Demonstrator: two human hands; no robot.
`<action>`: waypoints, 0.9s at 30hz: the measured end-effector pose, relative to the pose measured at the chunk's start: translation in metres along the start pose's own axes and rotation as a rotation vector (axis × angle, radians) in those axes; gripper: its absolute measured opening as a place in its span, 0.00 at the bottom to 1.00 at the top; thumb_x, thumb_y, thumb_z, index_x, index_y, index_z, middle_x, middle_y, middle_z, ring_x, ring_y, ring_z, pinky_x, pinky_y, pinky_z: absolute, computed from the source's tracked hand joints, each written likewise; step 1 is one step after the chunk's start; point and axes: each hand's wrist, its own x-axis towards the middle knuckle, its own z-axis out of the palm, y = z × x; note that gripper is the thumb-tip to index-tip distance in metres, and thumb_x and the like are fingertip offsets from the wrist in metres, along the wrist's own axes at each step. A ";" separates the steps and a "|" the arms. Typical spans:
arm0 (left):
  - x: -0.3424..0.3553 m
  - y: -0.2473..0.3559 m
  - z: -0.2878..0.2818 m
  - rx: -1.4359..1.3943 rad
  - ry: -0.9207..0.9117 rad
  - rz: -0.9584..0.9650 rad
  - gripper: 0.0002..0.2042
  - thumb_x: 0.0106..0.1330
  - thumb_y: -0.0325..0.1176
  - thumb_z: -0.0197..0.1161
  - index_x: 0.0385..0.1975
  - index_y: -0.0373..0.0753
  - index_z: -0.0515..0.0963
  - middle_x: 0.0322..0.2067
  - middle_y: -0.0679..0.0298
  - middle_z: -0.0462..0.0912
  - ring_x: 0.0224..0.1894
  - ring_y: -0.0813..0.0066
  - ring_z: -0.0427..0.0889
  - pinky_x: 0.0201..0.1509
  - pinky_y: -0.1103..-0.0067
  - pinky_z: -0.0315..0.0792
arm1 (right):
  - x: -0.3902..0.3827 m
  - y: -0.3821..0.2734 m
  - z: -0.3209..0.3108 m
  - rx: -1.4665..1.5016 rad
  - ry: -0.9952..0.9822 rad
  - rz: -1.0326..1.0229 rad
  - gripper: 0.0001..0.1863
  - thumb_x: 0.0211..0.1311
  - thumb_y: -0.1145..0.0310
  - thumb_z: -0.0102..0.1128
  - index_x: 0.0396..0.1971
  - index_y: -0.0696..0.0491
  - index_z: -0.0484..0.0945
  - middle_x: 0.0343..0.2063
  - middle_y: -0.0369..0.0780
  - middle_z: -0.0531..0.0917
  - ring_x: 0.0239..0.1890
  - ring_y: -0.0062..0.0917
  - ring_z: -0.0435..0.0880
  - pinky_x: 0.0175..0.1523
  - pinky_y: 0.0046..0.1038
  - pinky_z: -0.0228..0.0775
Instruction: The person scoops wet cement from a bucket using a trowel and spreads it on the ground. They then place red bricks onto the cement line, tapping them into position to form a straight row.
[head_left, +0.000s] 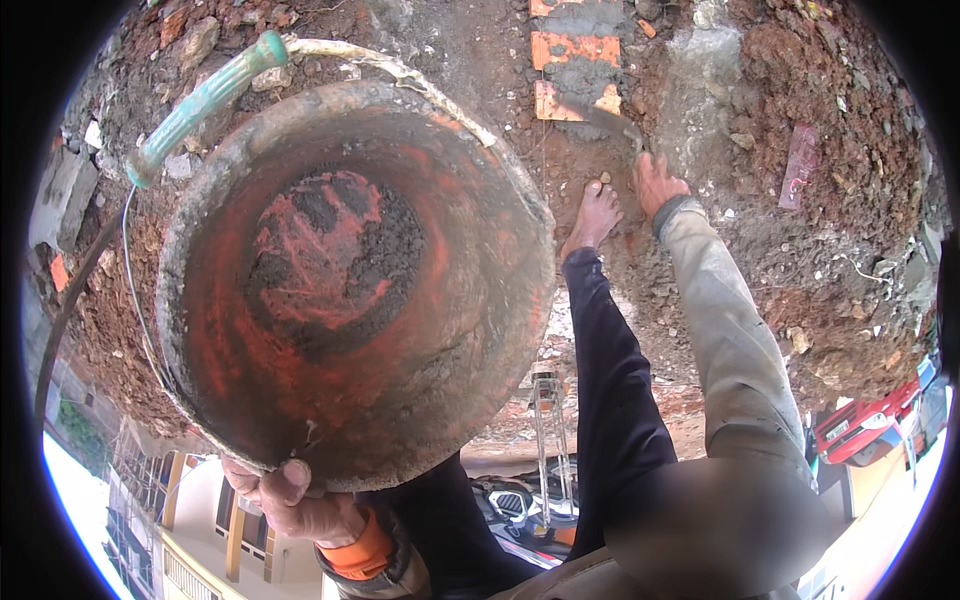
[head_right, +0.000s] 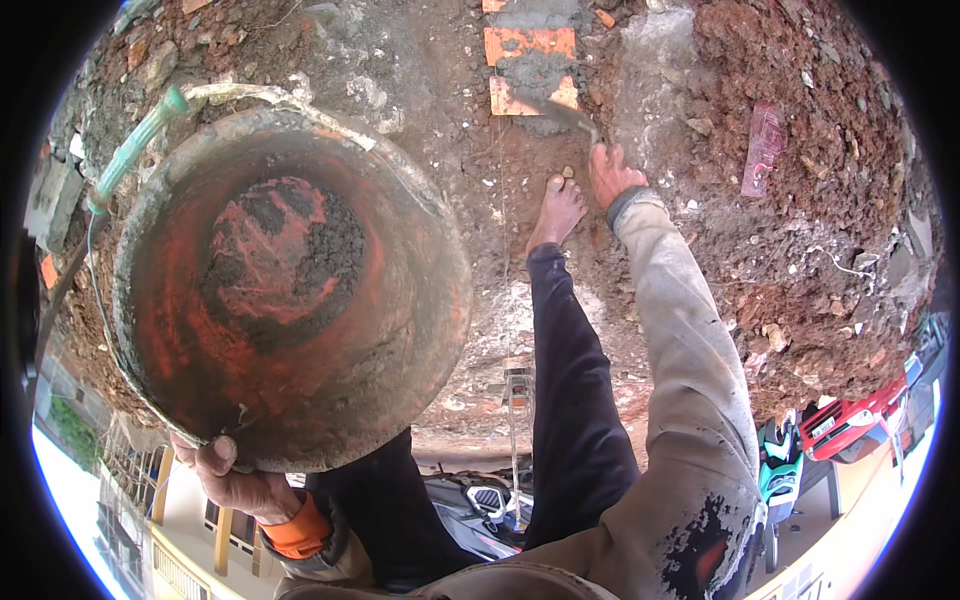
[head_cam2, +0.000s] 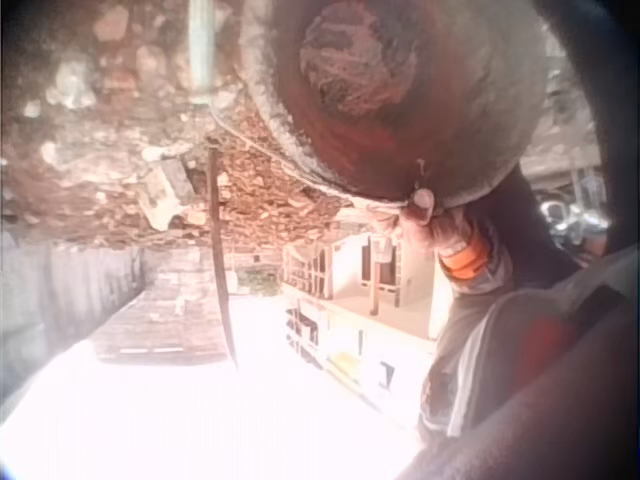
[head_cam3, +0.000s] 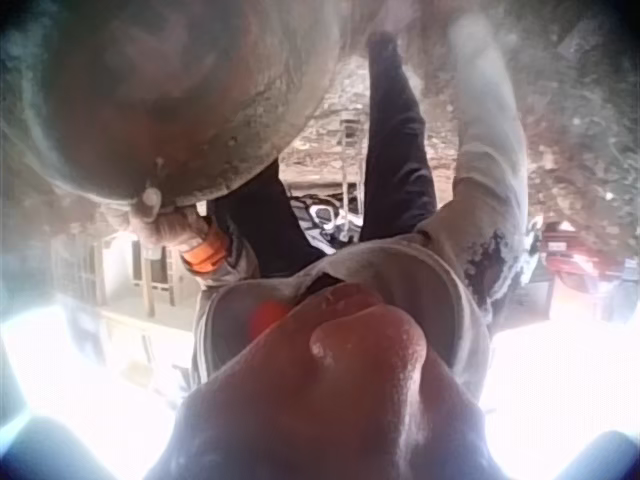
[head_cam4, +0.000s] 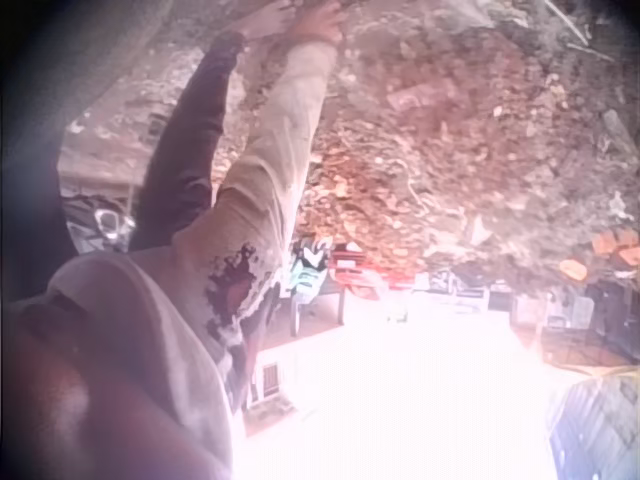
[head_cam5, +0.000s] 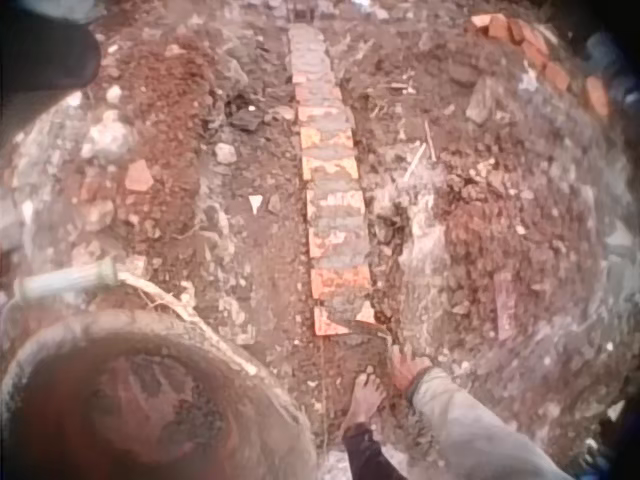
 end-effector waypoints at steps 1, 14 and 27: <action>-0.003 0.003 -0.002 0.030 0.064 0.016 0.31 0.42 0.25 0.55 0.55 0.35 0.71 0.54 0.54 0.74 0.58 0.56 0.71 0.65 0.62 0.65 | 0.011 -0.016 -0.008 0.065 -0.024 0.039 0.17 0.71 0.55 0.44 0.49 0.51 0.63 0.52 0.55 0.73 0.33 0.52 0.85 0.34 0.49 0.80; -0.003 0.000 0.013 0.221 0.363 0.032 0.29 0.40 0.26 0.56 0.51 0.36 0.73 0.49 0.55 0.76 0.51 0.58 0.75 0.61 0.63 0.69 | 0.030 -0.095 -0.023 1.506 -0.067 0.547 0.20 0.68 0.54 0.49 0.38 0.59 0.72 0.34 0.61 0.81 0.39 0.59 0.81 0.47 0.52 0.73; -0.005 0.003 0.008 0.130 0.213 0.051 0.31 0.43 0.26 0.57 0.56 0.36 0.71 0.52 0.55 0.76 0.54 0.57 0.74 0.62 0.61 0.68 | 0.053 -0.047 -0.076 1.370 -0.220 0.518 0.24 0.68 0.54 0.45 0.43 0.63 0.75 0.38 0.62 0.80 0.42 0.55 0.82 0.50 0.48 0.73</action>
